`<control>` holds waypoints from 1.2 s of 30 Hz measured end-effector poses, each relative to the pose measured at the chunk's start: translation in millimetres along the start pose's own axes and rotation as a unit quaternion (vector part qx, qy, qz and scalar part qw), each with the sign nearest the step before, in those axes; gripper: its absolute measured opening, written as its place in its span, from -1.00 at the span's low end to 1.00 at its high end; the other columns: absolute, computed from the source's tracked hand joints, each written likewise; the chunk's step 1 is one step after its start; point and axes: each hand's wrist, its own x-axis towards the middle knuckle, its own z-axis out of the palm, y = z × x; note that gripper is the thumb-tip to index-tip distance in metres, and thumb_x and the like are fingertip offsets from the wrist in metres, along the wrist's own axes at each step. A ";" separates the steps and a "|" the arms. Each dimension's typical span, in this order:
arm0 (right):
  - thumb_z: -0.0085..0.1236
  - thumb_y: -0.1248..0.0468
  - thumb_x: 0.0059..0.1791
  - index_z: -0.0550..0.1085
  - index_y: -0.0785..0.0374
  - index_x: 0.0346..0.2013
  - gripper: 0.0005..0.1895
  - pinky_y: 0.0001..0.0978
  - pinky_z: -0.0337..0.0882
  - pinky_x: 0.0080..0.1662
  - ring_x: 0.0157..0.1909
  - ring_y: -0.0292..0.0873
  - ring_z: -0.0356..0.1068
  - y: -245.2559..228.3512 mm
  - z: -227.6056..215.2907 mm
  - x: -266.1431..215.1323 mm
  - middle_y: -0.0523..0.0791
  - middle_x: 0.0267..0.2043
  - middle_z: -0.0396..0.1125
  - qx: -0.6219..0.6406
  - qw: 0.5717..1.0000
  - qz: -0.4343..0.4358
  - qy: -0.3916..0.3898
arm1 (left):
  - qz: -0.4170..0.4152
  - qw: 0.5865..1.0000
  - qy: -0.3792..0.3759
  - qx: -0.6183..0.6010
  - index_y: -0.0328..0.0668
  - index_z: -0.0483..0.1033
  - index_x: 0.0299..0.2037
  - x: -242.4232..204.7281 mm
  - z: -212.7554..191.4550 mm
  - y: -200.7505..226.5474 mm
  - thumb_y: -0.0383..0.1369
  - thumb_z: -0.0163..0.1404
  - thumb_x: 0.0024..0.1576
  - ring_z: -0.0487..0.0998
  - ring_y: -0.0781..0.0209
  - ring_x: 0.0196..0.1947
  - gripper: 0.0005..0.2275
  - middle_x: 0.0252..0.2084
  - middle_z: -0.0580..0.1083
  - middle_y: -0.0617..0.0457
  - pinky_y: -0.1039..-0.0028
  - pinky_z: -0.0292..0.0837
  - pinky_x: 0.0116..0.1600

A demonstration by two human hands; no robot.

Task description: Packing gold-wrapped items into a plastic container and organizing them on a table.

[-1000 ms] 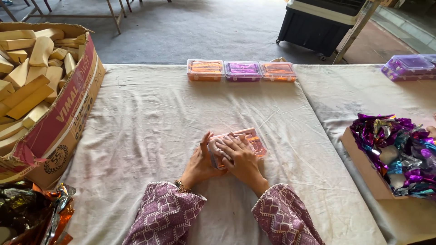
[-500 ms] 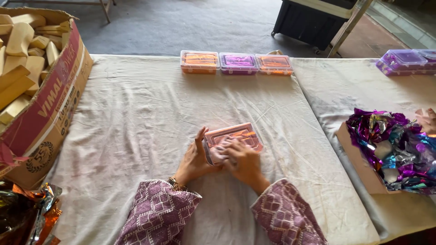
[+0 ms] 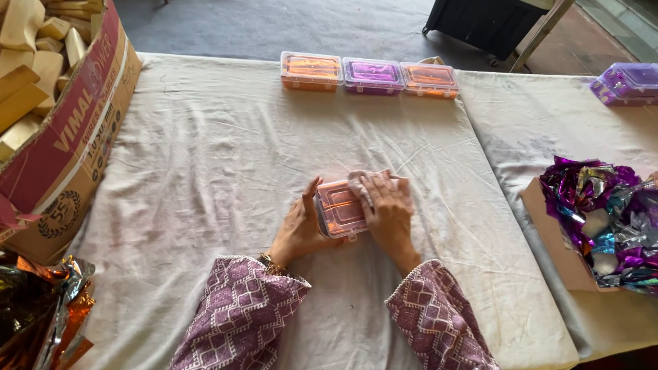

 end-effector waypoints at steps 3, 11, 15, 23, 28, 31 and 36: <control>0.10 0.17 0.06 0.45 0.13 0.26 -0.55 0.01 0.05 0.43 0.42 0.04 0.23 -33.6 -8.3 4.2 -0.01 0.33 0.31 0.045 0.997 -0.054 -0.023 | 0.037 0.999 0.029 -0.005 -0.23 -0.31 0.47 -1.1 1.6 -2.4 -0.06 0.48 -0.34 0.27 -0.33 0.38 0.28 0.41 0.20 -0.37 0.06 0.20 0.40; 0.13 0.42 -0.12 0.60 0.27 -0.15 -0.74 -0.09 0.26 0.35 0.34 0.05 0.34 -11.6 -32.1 -0.3 -0.04 0.13 0.47 0.292 0.945 -0.109 -0.103 | 0.035 0.999 0.024 -0.009 -0.23 -0.30 0.48 -1.3 2.0 -5.1 -0.02 0.47 -0.32 0.29 -0.31 0.38 0.28 0.41 0.20 -0.38 0.08 0.22 0.40; 0.08 0.50 -0.11 0.64 0.27 -0.30 -0.78 -0.15 0.38 0.33 0.21 -0.02 0.49 51.5 -30.4 -7.8 -0.08 -0.04 0.55 0.322 0.942 -0.024 -0.091 | 0.025 1.000 0.004 0.005 -0.23 -0.29 0.47 0.1 -1.9 1.0 0.02 0.47 -0.31 0.30 -0.32 0.36 0.28 0.37 0.24 -0.38 0.06 0.21 0.40; 0.14 0.37 -0.14 0.59 0.18 -0.08 -0.67 -0.12 0.35 0.26 0.23 -0.06 0.40 -35.7 -34.4 -6.0 -0.05 0.08 0.48 0.159 0.983 -0.072 -0.058 | 0.040 0.999 0.024 -0.012 -0.25 -0.34 0.49 -2.6 7.6 -17.1 0.00 0.45 -0.30 0.29 -0.33 0.37 0.29 0.41 0.21 -0.40 0.07 0.22 0.40; 0.10 0.21 -0.02 0.48 0.16 0.19 -0.54 0.05 0.06 0.33 0.36 -0.01 0.24 -34.2 -14.5 5.0 -0.01 0.28 0.36 0.063 0.988 -0.131 -0.043 | 0.057 0.998 0.038 -0.001 -0.24 -0.34 0.47 -3.8 1.4 -7.8 -0.03 0.46 -0.33 0.28 -0.34 0.37 0.29 0.41 0.21 -0.40 0.05 0.22 0.38; 0.04 0.12 0.07 0.45 0.14 0.24 -0.55 0.04 -0.01 0.40 0.39 -0.02 0.22 -3.4 -10.0 8.4 -0.03 0.32 0.33 0.025 0.998 -0.052 -0.013 | -0.025 1.000 -0.009 -0.006 -0.16 -0.27 0.48 0.7 2.3 -1.4 0.02 0.46 -0.30 0.38 -0.27 0.31 0.26 0.30 0.32 -0.33 0.09 0.30 0.37; 0.04 0.11 0.07 0.44 0.15 0.25 -0.55 0.01 0.01 0.44 0.41 -0.02 0.23 4.8 -10.4 6.2 -0.04 0.32 0.33 -0.003 1.000 -0.003 0.000 | 0.026 0.999 0.024 -0.007 -0.19 -0.28 0.47 0.2 3.6 -4.3 0.05 0.46 -0.32 0.41 -0.30 0.26 0.28 0.24 0.36 -0.39 0.06 0.28 0.34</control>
